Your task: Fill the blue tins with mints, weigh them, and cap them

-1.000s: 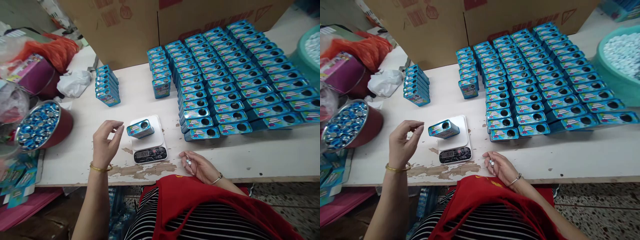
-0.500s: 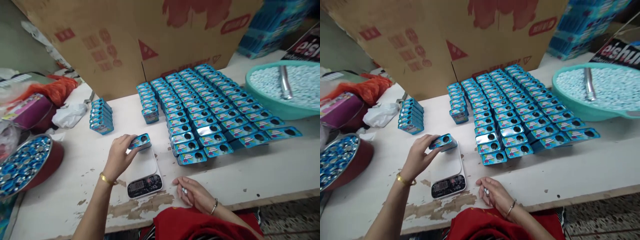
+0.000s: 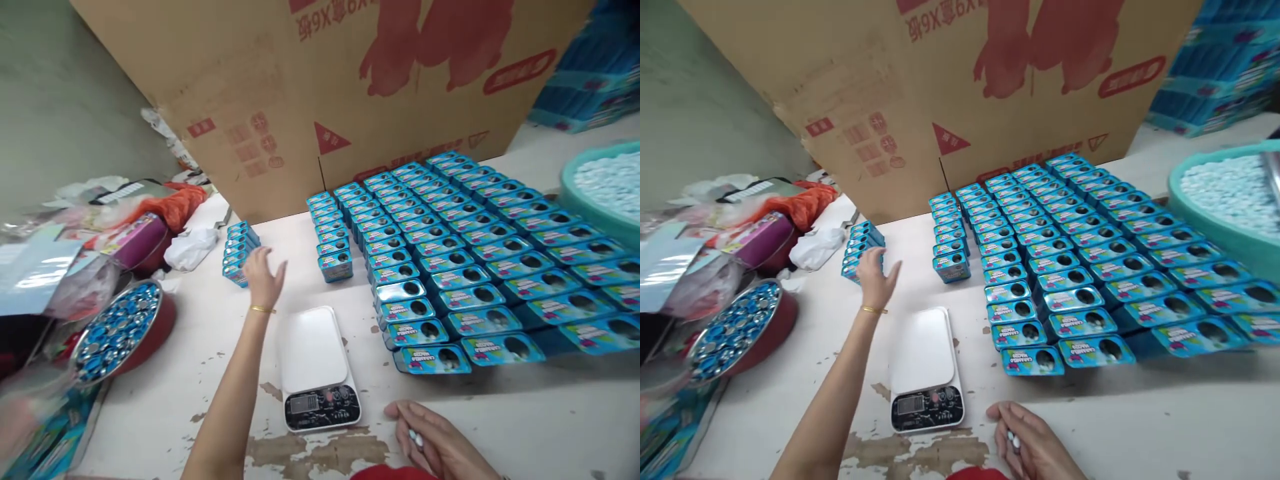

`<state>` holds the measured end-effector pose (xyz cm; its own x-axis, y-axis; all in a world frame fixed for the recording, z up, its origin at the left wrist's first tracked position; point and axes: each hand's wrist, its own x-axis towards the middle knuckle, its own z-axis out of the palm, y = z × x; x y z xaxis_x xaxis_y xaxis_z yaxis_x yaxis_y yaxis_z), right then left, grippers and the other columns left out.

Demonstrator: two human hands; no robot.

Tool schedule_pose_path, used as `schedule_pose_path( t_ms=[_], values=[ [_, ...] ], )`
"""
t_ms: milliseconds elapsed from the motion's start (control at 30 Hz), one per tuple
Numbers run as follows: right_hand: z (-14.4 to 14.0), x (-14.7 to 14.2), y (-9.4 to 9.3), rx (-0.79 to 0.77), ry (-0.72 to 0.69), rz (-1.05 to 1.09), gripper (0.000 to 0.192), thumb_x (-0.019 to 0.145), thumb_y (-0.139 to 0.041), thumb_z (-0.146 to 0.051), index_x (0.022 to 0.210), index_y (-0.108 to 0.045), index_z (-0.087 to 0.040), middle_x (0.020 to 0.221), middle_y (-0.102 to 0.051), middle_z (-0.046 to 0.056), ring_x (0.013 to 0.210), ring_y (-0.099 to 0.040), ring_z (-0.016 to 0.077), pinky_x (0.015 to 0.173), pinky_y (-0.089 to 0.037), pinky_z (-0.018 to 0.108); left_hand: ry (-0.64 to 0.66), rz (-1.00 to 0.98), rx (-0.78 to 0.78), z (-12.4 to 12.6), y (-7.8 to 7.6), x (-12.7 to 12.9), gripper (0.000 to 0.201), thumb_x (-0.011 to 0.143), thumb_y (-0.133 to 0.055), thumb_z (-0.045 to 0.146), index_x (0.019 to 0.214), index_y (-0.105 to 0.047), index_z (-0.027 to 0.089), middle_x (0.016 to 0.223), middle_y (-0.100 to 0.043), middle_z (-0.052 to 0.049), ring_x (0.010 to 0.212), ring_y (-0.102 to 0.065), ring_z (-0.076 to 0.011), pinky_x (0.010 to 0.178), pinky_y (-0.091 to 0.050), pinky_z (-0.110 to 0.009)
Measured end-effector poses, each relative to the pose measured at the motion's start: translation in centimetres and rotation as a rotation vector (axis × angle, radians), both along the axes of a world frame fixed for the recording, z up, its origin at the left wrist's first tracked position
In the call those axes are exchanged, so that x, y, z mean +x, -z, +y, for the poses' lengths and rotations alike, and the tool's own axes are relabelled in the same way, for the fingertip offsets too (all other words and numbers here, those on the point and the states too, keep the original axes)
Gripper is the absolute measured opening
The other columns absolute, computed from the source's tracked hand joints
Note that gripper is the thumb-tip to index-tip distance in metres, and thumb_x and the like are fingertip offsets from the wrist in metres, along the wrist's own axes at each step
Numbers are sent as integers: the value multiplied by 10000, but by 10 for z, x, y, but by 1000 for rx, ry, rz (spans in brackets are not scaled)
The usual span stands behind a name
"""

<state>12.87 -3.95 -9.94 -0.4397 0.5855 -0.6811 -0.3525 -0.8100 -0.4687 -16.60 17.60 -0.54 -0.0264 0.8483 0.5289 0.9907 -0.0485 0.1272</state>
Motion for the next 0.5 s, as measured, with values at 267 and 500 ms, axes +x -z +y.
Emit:
schedule_pose_path(
  t_ms=[267,500],
  values=[
    [5,0,-10,41,7,21,427,671,-707,-560,839,-643,-172,584,-575,-10,362,-344,38,368,-169,194,-189,302,-284,-10,-4,-88,142,829,-545,285,922,-613,202,1380,-429,-122,1313,-305,-320,1021,-213,-503],
    [7,2,-18,107,-5,8,447,676,-700,-547,830,-609,-137,598,-597,-6,327,-375,28,344,-133,182,184,301,-362,-73,-60,-19,235,910,-427,344,795,-560,187,1042,-586,-92,872,-570,-220,770,-427,-362]
  ],
)
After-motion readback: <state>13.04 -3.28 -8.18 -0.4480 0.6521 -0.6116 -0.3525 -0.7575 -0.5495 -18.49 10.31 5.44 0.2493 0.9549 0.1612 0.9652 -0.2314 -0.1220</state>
